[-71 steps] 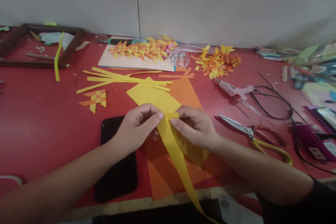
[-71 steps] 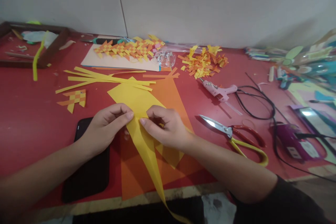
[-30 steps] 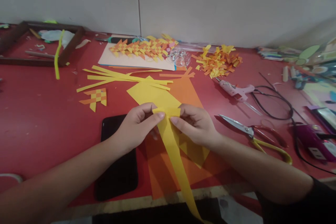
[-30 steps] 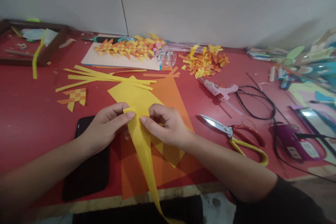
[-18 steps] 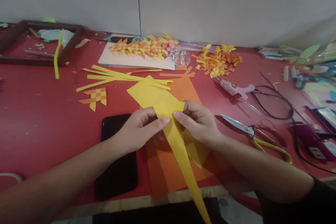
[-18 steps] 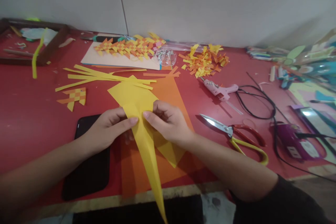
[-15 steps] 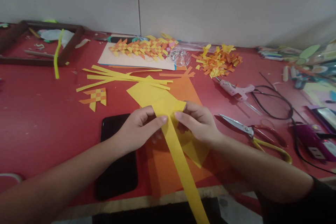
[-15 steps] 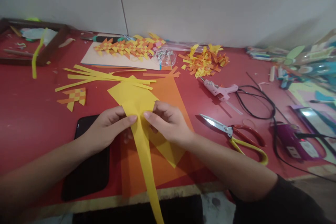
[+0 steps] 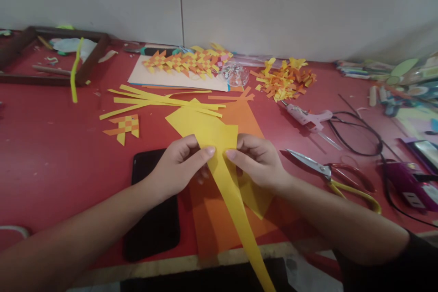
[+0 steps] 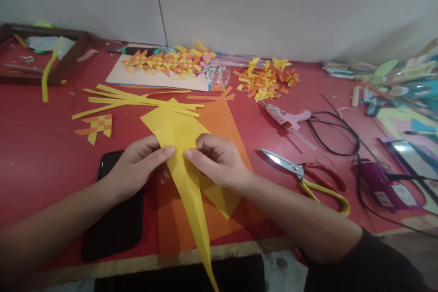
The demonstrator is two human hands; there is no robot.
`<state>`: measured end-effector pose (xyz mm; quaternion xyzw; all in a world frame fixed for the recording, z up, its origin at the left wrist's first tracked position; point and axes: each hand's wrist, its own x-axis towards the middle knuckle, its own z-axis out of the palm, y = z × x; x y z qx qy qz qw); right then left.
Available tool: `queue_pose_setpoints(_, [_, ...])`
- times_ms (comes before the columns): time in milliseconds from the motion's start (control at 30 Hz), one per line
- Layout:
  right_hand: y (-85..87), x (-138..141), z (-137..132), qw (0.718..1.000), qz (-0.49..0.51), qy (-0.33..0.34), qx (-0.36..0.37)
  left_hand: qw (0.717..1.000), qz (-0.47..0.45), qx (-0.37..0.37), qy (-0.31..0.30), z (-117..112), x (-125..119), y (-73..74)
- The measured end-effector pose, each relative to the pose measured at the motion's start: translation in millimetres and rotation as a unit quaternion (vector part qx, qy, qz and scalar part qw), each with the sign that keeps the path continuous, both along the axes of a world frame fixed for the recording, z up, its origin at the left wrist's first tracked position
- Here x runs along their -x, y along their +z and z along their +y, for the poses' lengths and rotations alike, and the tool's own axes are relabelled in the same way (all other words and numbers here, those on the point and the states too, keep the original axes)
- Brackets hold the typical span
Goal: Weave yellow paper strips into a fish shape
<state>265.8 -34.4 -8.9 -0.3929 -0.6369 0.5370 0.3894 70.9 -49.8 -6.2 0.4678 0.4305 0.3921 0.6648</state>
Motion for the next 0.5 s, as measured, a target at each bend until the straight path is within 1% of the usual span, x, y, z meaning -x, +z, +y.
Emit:
queue_pose_setpoints(67, [0.4, 0.5, 0.0, 1.000, 0.005, -0.007, 0.003, 1.000, -0.005, 0.012, 0.012, 0.2, -0.1, -1.8])
queue_pose_setpoints(133, [1.1, 1.2, 0.3, 1.000, 0.009, -0.008, 0.012, 1.000, -0.010, 0.027, 0.006, 0.5, 0.2, -2.9])
queue_pose_setpoints(200, [1.9, 1.8, 0.9, 1.000, 0.016, -0.009, 0.022, 0.999, -0.005, 0.029, -0.024, 0.4, 0.4, -2.2])
queue_pose_setpoints(267, [2.5, 1.9, 1.5, 0.999, 0.025, -0.005, 0.036, 0.998, 0.018, 0.010, -0.060, -0.1, 0.5, 0.2])
queue_pose_setpoints(333, [2.7, 1.3, 1.8, 0.998, 0.034, 0.016, 0.055, 0.996, 0.043, -0.014, -0.075, -0.9, 0.6, 3.0])
queue_pose_setpoints(433, [1.9, -0.1, 1.6, 0.995, 0.028, 0.056, 0.072, 0.997, 0.047, -0.016, -0.063, -1.7, 1.0, 4.4])
queue_pose_setpoints(500, [0.6, -1.0, 1.2, 0.996, 0.017, 0.059, 0.067, 0.998, 0.036, -0.013, -0.055, -1.8, 1.5, 3.3])
